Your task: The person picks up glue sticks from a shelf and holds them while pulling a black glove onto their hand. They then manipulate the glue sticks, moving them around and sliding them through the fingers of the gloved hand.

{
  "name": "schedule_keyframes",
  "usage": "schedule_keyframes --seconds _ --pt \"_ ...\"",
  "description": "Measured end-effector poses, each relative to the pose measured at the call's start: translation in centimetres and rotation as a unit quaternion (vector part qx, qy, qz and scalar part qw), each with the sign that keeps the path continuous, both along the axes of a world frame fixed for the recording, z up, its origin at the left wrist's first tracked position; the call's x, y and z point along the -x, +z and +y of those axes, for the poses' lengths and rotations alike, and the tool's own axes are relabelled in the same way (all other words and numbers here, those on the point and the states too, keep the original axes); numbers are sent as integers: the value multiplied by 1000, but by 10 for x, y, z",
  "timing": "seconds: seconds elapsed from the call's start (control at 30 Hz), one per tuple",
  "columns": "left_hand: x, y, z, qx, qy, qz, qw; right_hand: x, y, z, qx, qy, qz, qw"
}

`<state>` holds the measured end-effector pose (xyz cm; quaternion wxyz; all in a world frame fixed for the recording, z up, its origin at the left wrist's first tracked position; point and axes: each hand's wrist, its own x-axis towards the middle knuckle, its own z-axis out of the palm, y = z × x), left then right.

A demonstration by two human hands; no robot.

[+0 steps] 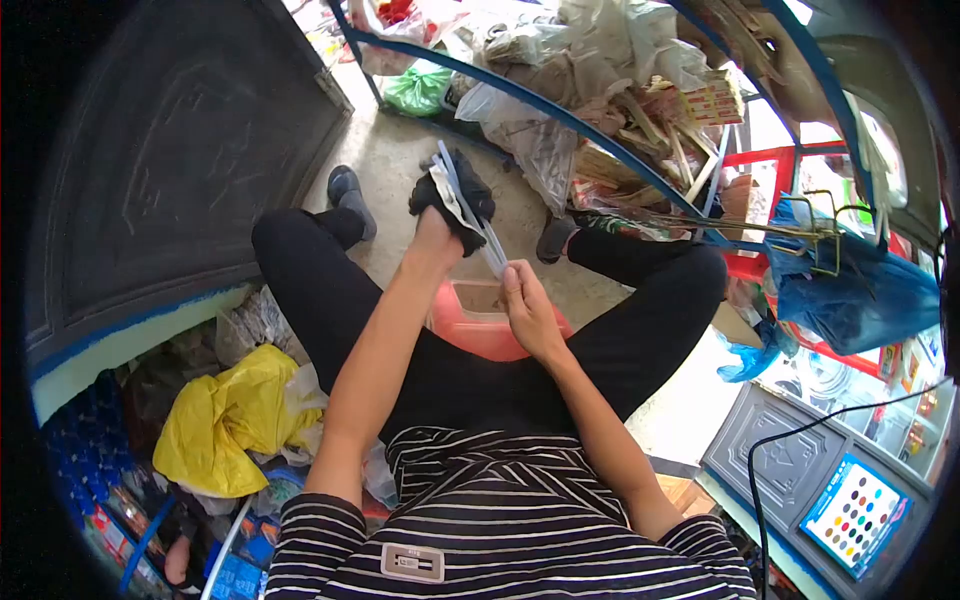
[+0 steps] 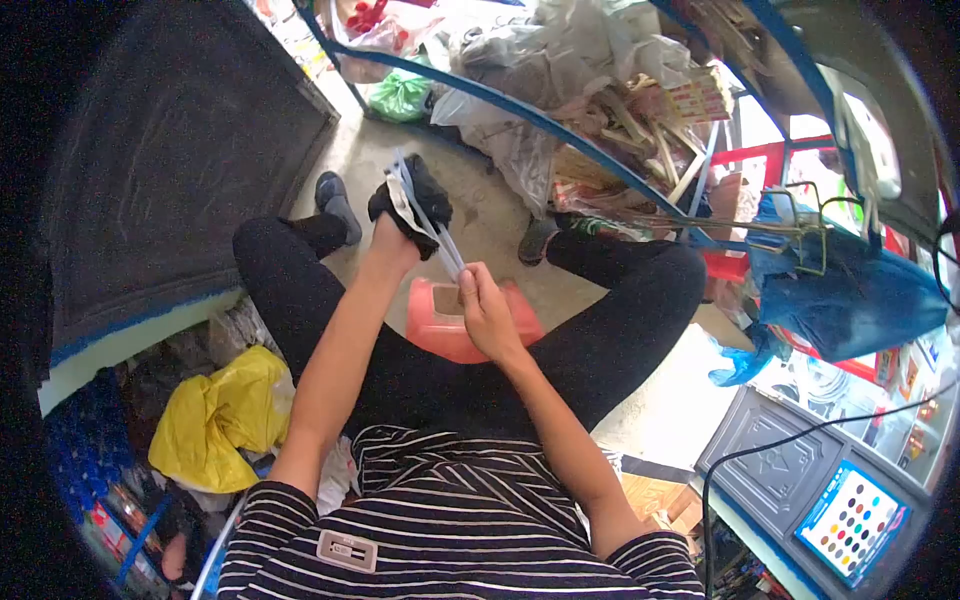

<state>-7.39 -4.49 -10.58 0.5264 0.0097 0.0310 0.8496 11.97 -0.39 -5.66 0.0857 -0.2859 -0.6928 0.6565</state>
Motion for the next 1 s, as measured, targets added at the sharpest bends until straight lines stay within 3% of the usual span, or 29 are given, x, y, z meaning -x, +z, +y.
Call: schedule_keyframes --seconds 0.1,0.13,0.23,0.27,0.37,0.47,0.5,0.57,0.6,0.63,0.7,0.8,0.83,0.87,0.93,1.0 --pt "-16 22 7 28 -17 15 999 -5 21 -4 218 1 6 976" --pt "-18 33 11 -22 -22 5 1000 -4 27 -6 238 6 29 971" --pt "-27 87 10 268 47 2 962 -9 38 4 290 31 9 957" --pt "-24 62 3 216 72 10 974 -11 32 8 271 35 21 962" --pt "-26 52 -14 228 60 19 972 -19 13 6 198 35 53 978" --pt "-22 12 -30 9 13 -14 1000 -16 -7 9 34 59 56 996" --pt "-30 22 -25 128 50 -18 990 -16 -3 10 -18 89 16 996" --pt "-63 47 -18 361 133 -29 923 -17 12 10 -120 153 -69 978" --pt "-71 43 -22 241 67 -5 968 -19 13 10 -100 139 -61 983" --pt "-80 39 -19 400 105 -18 910 -21 13 12 -112 137 -73 982" --pt "-77 38 -24 304 78 49 948 -23 13 20 -141 133 -94 976" --pt "-64 59 -19 322 83 96 938 -14 12 18 -106 73 7 992" --pt "-59 63 -12 354 154 62 920 -11 13 19 -93 52 39 994" --pt "-44 56 -15 212 105 78 968 -11 16 19 -66 37 35 996" --pt "-39 76 -8 172 103 92 975 -9 33 24 -12 12 27 999" --pt "-49 106 2 375 205 94 899 -7 32 25 63 -10 71 995"
